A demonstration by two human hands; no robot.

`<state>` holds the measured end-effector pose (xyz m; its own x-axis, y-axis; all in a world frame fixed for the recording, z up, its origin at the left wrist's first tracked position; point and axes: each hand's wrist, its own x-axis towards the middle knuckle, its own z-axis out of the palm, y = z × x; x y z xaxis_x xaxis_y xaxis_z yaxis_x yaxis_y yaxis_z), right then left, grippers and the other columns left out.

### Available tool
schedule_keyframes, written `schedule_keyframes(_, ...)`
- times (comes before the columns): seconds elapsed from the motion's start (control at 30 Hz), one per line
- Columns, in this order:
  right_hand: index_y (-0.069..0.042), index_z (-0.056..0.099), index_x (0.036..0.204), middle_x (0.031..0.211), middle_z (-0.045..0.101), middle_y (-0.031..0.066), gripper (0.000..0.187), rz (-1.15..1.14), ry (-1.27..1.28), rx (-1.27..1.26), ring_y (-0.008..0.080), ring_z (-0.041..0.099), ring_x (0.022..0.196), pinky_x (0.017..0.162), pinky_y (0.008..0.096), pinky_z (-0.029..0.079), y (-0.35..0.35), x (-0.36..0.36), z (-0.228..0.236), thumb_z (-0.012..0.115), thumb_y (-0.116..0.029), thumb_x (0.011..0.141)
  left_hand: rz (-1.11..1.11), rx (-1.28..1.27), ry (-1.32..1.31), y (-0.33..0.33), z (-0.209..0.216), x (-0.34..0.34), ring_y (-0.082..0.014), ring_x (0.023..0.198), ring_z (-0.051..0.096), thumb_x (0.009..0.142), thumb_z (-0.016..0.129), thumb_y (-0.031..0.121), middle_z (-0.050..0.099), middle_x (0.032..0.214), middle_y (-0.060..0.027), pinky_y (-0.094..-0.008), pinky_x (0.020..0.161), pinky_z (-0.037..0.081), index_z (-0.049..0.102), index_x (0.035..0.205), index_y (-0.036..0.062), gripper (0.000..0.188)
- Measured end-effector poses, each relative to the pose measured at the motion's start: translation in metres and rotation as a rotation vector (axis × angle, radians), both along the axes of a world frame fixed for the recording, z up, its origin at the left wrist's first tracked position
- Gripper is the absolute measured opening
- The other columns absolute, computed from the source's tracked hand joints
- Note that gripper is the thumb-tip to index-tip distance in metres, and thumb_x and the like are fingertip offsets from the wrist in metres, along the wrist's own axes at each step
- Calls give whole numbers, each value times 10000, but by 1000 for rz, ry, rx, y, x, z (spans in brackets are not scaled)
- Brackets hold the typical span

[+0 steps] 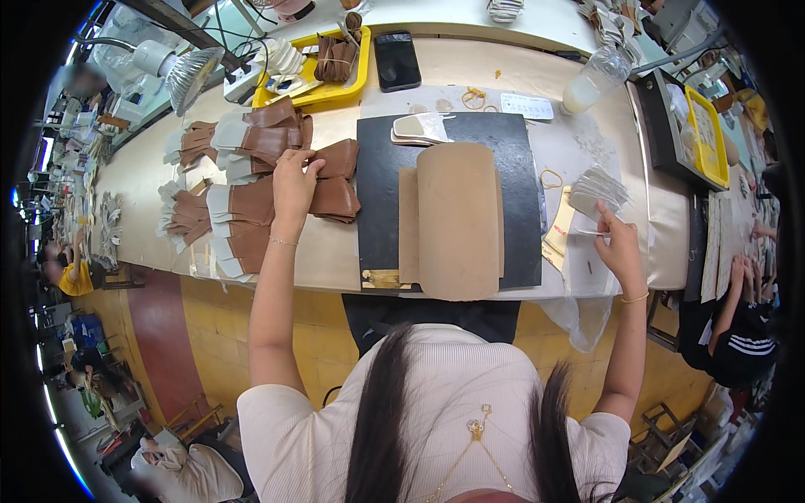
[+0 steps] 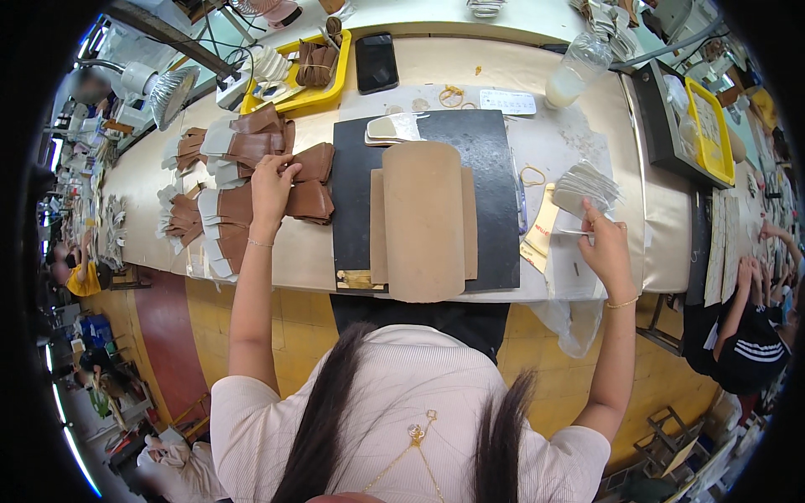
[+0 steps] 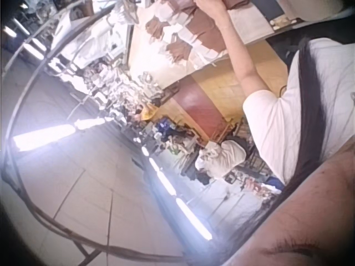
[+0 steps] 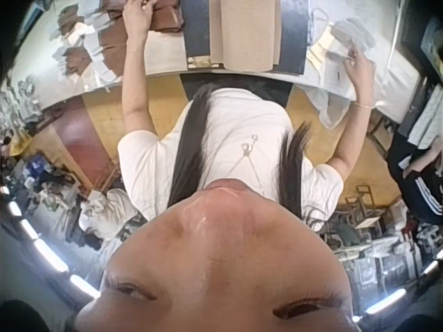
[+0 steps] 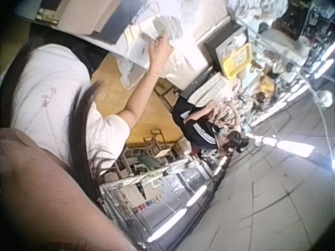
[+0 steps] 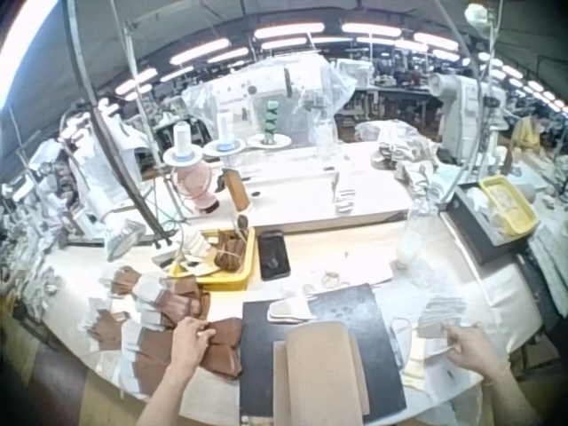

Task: The person repeatedly picks up brown leather pieces and white backing pieces, aligns them, and places them on a work surface. The person also gathers and stacks finished units, then moves them to a nearby tray. The task continues with repeated assembly of individual units.

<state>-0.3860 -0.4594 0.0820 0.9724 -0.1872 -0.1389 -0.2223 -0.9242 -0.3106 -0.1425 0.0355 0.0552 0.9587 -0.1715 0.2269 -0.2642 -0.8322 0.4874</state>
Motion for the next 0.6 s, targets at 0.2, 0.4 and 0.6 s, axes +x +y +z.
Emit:
schedule_keyframes(0.2,-76,561,1181,802,594,43,462,-50,-1,68,222,613,748,802,346,380,1,1,8,590,-14,725,29,-62,33,1,0,5,-272,795,585,713,763,109,609,849,-131,-359,744,476,672,962,-17,293)
schedule_keyframes(0.4,-15,581,1031,870,650,80,263,-144,-93,312,214,648,800,697,309,468,0,-4,4,588,29,772,95,-113,76,-1,-1,6,-263,780,576,690,781,112,600,825,-128,-359,730,469,674,911,-16,277)
schedule_keyframes(0.6,0,585,1074,978,638,68,205,-309,-283,560,136,628,839,657,275,517,3,-12,-9,585,-27,871,-11,15,7,2,2,1,-233,749,578,703,758,90,598,784,-117,-346,699,469,667,838,-10,190)
